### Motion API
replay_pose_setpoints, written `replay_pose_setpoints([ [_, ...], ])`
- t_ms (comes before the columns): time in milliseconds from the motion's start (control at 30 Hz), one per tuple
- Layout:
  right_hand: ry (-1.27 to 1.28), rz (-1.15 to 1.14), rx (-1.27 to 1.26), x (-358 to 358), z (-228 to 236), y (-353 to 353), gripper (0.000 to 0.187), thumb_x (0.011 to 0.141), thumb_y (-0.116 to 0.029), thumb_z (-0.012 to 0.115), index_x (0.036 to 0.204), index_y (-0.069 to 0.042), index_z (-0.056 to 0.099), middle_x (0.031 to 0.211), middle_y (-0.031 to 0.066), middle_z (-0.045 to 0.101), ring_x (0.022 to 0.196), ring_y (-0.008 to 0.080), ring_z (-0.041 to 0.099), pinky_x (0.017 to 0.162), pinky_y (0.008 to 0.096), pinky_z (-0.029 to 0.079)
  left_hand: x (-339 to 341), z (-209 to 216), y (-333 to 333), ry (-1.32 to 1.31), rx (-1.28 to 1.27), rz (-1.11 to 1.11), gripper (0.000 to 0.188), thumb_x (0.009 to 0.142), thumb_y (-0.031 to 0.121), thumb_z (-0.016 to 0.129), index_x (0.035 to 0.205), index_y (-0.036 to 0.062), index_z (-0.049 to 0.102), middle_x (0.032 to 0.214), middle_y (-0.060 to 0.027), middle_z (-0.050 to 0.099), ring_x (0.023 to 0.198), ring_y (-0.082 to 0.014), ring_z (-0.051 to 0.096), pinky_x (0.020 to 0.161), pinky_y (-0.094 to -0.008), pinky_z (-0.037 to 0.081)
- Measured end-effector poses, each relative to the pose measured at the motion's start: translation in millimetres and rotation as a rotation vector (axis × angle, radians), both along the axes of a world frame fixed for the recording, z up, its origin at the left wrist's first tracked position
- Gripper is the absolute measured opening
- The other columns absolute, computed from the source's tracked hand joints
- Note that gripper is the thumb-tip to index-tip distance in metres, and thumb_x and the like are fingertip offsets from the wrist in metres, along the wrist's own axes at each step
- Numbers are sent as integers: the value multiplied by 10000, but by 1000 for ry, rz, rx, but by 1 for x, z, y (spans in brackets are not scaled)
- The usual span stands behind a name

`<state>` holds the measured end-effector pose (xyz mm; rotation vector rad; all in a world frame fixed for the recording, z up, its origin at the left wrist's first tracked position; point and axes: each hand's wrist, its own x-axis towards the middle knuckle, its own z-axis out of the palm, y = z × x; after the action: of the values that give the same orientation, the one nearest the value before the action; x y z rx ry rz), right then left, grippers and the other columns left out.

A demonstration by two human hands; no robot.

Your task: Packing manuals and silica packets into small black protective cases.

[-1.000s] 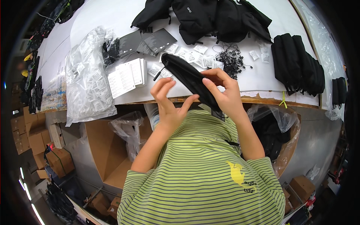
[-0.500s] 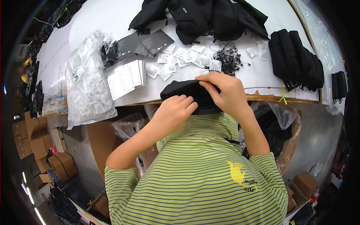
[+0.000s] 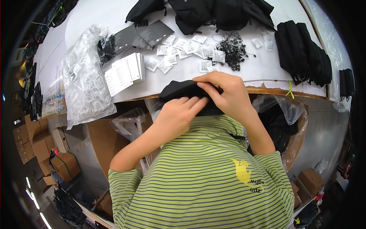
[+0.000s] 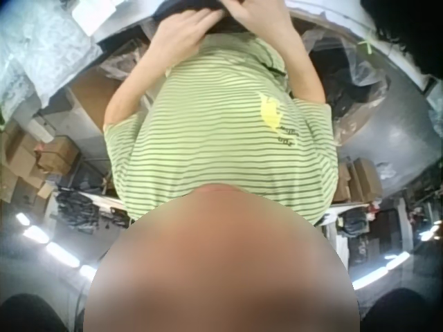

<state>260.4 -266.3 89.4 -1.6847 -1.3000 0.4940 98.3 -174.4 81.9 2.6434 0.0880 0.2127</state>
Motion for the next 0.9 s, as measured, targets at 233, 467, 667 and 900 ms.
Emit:
replay_pose_setpoints([
  [233,-144,80,23,-8,-12,2,147,789,-53,669,930,-62,711,866,87,690,728,220,661,642,273,524,0,-2,-4,414,-73,-43,482,701,-13,554,1180,31,543,958,-118,577,871,-281,593,752,-367,482],
  [467,-213,62,-201,5,-23,-8,291,709,-2,654,980,-98,702,901,83,690,788,278,652,719,354,521,-8,-4,6,439,-251,23,495,729,-43,501,1216,31,548,1247,-233,496,1011,-343,570,883,-410,455],
  [667,-225,8,-437,9,-24,-2,325,712,14,598,995,-108,699,921,99,684,812,283,649,741,358,515,-10,-2,-4,466,-111,87,512,753,-23,513,1247,103,557,1214,-215,520,1091,-341,521,904,-412,424],
  [900,-307,-39,-458,14,-16,-5,299,721,-28,589,993,-95,693,857,106,677,815,279,636,722,387,502,-19,11,1,311,465,125,569,725,14,567,1251,231,575,1150,-132,534,1131,-272,453,943,-361,319],
])
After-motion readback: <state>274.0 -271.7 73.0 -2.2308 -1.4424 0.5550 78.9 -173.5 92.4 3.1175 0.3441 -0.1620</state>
